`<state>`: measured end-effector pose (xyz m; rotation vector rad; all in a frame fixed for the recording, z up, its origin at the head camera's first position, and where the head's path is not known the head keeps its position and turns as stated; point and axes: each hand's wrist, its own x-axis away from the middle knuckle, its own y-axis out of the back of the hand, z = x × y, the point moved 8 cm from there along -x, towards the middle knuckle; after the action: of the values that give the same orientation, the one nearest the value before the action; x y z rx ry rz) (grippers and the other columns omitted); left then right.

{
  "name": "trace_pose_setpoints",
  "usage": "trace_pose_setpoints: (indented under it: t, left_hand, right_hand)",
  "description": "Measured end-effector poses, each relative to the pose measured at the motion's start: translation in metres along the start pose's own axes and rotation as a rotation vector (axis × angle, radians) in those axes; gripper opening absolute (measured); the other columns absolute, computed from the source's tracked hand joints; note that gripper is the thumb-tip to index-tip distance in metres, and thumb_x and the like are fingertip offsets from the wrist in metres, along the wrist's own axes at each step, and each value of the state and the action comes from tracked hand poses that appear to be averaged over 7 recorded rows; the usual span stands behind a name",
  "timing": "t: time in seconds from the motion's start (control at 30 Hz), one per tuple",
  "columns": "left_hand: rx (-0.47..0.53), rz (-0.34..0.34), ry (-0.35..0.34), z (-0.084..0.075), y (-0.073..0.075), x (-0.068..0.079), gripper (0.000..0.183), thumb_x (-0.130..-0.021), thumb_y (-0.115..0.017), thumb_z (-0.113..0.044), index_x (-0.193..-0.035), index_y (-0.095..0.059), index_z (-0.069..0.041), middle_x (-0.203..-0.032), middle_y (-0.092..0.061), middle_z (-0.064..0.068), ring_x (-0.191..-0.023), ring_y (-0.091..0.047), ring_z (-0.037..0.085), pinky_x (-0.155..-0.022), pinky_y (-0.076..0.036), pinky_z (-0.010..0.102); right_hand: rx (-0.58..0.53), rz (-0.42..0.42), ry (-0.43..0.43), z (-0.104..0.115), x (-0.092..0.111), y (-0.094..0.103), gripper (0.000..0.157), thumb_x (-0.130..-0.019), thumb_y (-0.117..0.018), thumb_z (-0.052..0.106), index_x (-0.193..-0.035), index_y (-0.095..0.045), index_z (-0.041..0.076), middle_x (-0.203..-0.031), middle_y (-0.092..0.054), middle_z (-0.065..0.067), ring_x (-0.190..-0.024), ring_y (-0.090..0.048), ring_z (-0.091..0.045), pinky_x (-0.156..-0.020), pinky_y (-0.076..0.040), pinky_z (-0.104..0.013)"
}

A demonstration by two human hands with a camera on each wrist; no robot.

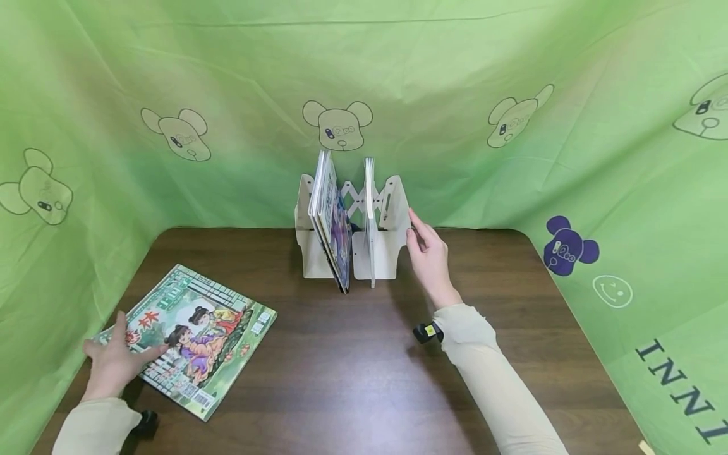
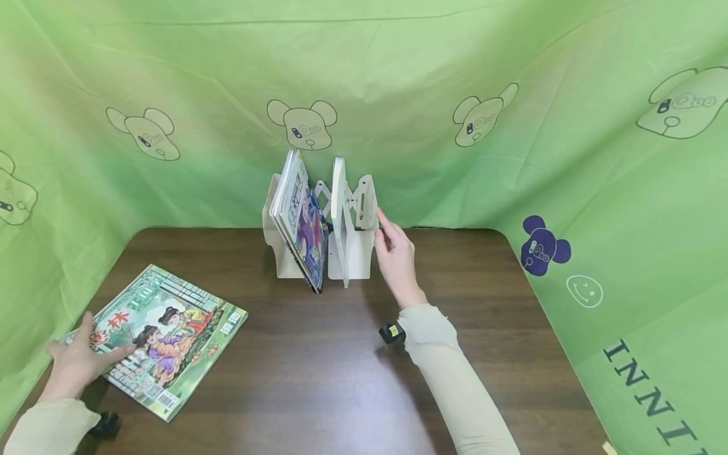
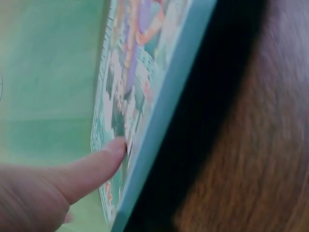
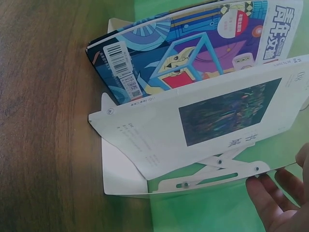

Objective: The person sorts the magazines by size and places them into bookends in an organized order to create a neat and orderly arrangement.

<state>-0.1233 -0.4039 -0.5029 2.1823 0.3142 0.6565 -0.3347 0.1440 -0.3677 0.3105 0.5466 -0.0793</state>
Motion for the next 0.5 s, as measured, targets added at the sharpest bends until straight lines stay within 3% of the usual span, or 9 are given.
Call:
trace_pose_setpoints:
  t: [0.1, 0.23, 0.3, 0.4, 0.47, 0.5]
  left_hand:
    - [0.064, -0.008, 0.019, 0.003, 0.003, -0.002, 0.134, -0.092, -0.08, -0.035, -0.153, 0.037, -0.006, -0.139, 0.041, 0.054, -0.135, 0.016, 0.077, -0.104, -0.024, 0.086]
    - [0.196, -0.015, 0.109, 0.012, 0.004, -0.003, 0.143, -0.09, -0.081, -0.035, -0.144, 0.05, -0.015, -0.143, 0.04, 0.05, -0.136, 0.014, 0.076, -0.111, -0.014, 0.083]
    - [0.284, -0.008, 0.138, 0.015, 0.002, -0.003, 0.143, -0.092, -0.08, -0.034, -0.139, 0.054, -0.017, -0.148, 0.044, 0.041, -0.14, 0.021, 0.069, -0.116, -0.005, 0.078]
    - [0.454, -0.011, 0.138, 0.014, -0.003, -0.005, 0.141, -0.094, -0.077, -0.026, -0.139, 0.056, -0.018, -0.156, 0.045, 0.024, -0.149, 0.027, 0.049, -0.125, 0.002, 0.06]
    - [0.625, -0.012, 0.069, 0.011, -0.005, -0.008, 0.125, -0.094, -0.077, -0.013, -0.161, 0.028, -0.016, -0.173, 0.007, 0.022, -0.159, -0.008, 0.036, -0.129, -0.017, 0.044]
    - [0.693, 0.003, 0.039, 0.01, -0.007, -0.008, 0.11, -0.094, -0.077, -0.009, -0.166, 0.005, -0.017, -0.171, -0.022, 0.016, -0.154, -0.03, 0.026, -0.125, -0.029, 0.034]
  right_hand:
    - [-0.006, -0.002, -0.007, -0.001, 0.0, 0.0, 0.041, -0.1, -0.057, -0.011, -0.141, -0.058, -0.008, -0.125, -0.066, -0.034, -0.097, -0.057, -0.024, -0.089, -0.05, -0.008]
    - [-0.014, -0.006, -0.015, -0.002, -0.001, 0.0, 0.041, -0.101, -0.056, -0.011, -0.141, -0.058, -0.008, -0.126, -0.065, -0.034, -0.099, -0.057, -0.024, -0.091, -0.05, -0.008]
    - [-0.015, -0.008, -0.012, -0.002, -0.001, 0.0, 0.041, -0.101, -0.056, -0.011, -0.141, -0.058, -0.008, -0.126, -0.065, -0.034, -0.1, -0.058, -0.025, -0.092, -0.05, -0.008]
    - [-0.016, -0.011, -0.008, -0.001, -0.001, -0.001, 0.041, -0.101, -0.056, -0.011, -0.141, -0.058, -0.008, -0.125, -0.066, -0.034, -0.099, -0.058, -0.025, -0.092, -0.05, -0.008]
    - [-0.023, -0.013, -0.008, -0.002, 0.0, -0.001, 0.041, -0.101, -0.056, -0.011, -0.141, -0.058, -0.008, -0.127, -0.065, -0.034, -0.101, -0.06, -0.03, -0.094, -0.05, -0.009]
    - [-0.023, -0.015, -0.008, -0.002, 0.0, -0.001, 0.041, -0.101, -0.056, -0.011, -0.141, -0.058, -0.008, -0.128, -0.065, -0.033, -0.103, -0.061, -0.032, -0.094, -0.049, -0.008]
